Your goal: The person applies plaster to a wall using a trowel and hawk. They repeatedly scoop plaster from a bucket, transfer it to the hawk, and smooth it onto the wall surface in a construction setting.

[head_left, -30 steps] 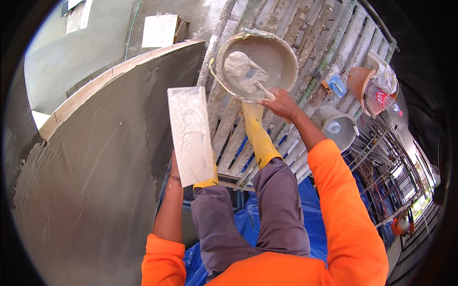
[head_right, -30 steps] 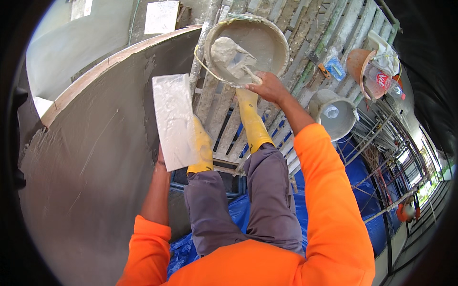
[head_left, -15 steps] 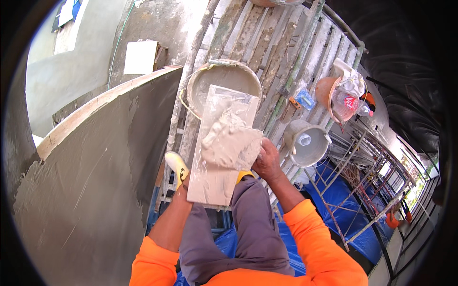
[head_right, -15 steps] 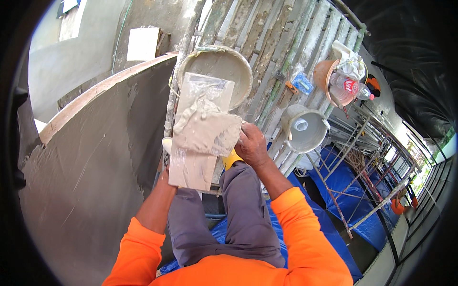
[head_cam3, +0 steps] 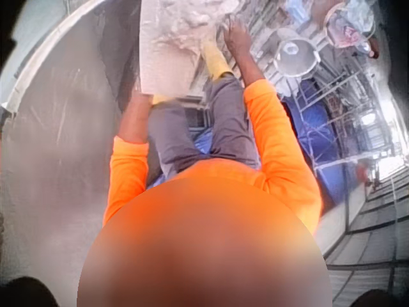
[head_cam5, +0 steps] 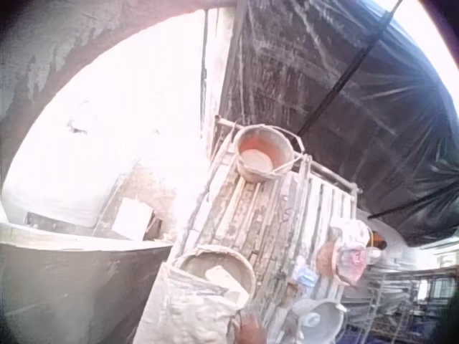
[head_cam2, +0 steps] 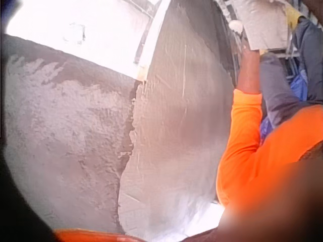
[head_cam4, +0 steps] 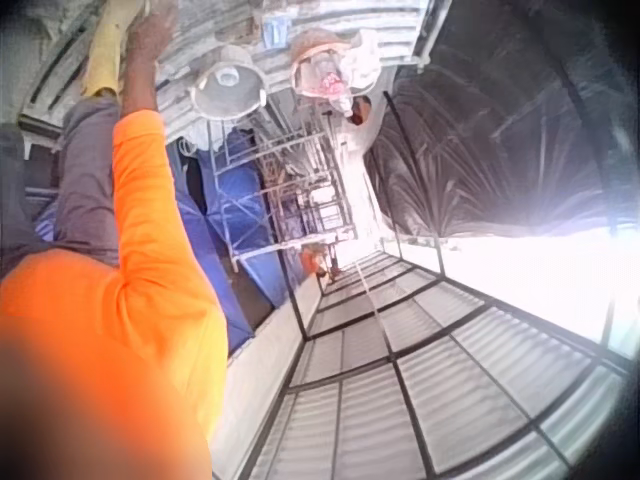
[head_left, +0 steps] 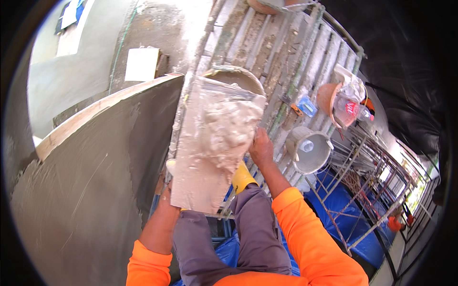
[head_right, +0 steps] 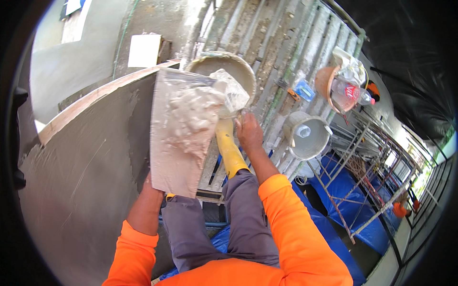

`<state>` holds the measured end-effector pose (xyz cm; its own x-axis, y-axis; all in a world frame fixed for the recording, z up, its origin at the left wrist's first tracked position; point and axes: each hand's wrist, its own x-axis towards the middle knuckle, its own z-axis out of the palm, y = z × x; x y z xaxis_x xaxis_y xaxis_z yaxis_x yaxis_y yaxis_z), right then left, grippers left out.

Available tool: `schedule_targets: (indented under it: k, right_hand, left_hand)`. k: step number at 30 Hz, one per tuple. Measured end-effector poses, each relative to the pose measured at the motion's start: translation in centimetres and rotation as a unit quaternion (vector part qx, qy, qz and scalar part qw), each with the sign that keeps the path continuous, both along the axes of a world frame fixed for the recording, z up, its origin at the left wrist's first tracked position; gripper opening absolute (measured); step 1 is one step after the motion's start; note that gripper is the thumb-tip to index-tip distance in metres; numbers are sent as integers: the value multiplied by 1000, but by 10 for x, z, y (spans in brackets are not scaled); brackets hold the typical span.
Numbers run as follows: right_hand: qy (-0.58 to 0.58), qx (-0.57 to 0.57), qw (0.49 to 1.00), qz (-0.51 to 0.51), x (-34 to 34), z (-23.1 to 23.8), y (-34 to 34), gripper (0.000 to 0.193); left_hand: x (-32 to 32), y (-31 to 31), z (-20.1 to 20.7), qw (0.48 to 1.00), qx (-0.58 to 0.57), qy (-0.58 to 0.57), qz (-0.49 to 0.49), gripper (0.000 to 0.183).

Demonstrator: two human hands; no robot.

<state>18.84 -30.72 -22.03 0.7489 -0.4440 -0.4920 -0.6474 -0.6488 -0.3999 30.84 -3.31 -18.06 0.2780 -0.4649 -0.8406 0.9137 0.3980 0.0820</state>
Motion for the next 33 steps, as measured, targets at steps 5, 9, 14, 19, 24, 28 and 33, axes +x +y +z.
schedule_targets:
  k: [5,9,14,19,24,28,33]
  right_hand:
    - [12,44,995,86,48,60,16,44]
    - [-29,765,539,-351,68,175,73,55]
    - [-57,832,506,-220,97,267,154,44]
    - [-47,844,511,-153,127,292,232,40]
    - [-70,856,491,-147,157,268,307,45]
    - [-93,834,522,-152,195,219,360,47]
    - [-146,799,551,-190,232,197,406,32]
  left_hand:
    - [-24,0,64,998,-49,14,45,56]
    - [-25,17,145,988,-124,7,89,57]
    - [-8,64,230,972,-207,-21,109,58]
    - [-5,150,266,966,-230,-63,97,59]
    - [-76,280,256,995,-85,-31,37,60]
    - [-181,384,261,992,115,53,-11,59]
    - [-294,446,294,965,195,169,40,51]
